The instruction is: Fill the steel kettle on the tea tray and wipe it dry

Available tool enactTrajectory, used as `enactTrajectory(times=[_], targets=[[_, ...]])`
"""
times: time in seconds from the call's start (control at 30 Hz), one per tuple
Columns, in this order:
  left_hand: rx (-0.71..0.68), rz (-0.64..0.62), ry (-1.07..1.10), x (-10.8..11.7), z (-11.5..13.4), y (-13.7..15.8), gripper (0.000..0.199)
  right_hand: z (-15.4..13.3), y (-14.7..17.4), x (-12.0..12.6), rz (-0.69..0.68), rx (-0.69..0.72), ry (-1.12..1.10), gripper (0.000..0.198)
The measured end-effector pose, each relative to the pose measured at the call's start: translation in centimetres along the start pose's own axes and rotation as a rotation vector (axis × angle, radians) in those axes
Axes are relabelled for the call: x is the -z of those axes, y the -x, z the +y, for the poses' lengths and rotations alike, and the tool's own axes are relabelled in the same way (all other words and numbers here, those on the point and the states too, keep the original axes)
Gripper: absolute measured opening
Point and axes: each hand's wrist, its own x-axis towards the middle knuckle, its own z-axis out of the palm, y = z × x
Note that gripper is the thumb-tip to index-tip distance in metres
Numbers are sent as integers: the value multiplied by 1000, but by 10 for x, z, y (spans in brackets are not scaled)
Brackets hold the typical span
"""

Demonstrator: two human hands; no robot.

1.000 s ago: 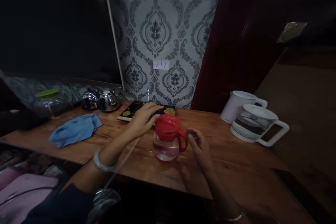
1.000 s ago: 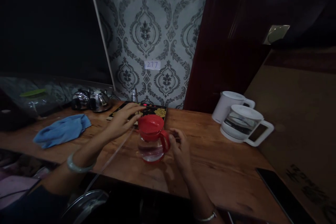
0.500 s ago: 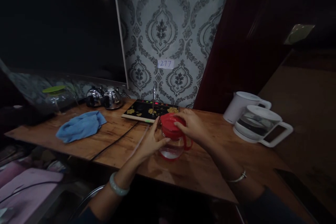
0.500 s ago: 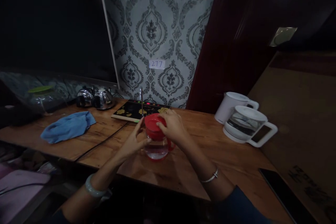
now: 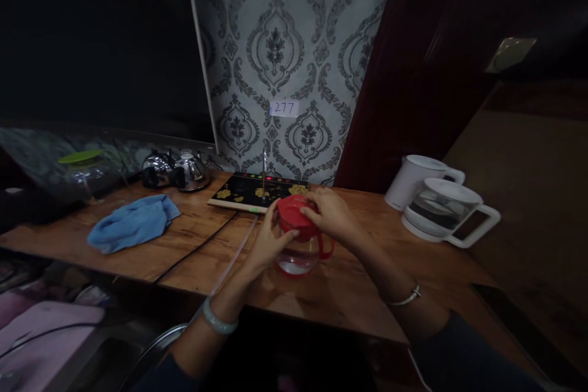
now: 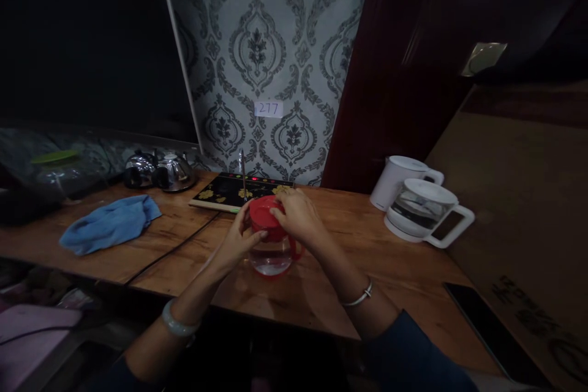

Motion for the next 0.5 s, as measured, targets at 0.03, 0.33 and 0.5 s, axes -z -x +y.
enactTrajectory(times=[0.03, 0.33, 0.5], targets=[[-2, 2, 1, 0, 0, 0, 94, 0, 0, 0, 1, -4, 2, 17], [32, 30, -23, 1, 0, 2, 101, 0, 2, -5, 133, 4, -135, 18], [155, -32, -75, 16, -16, 27, 107, 25, 42, -30, 416, -94, -604, 36]])
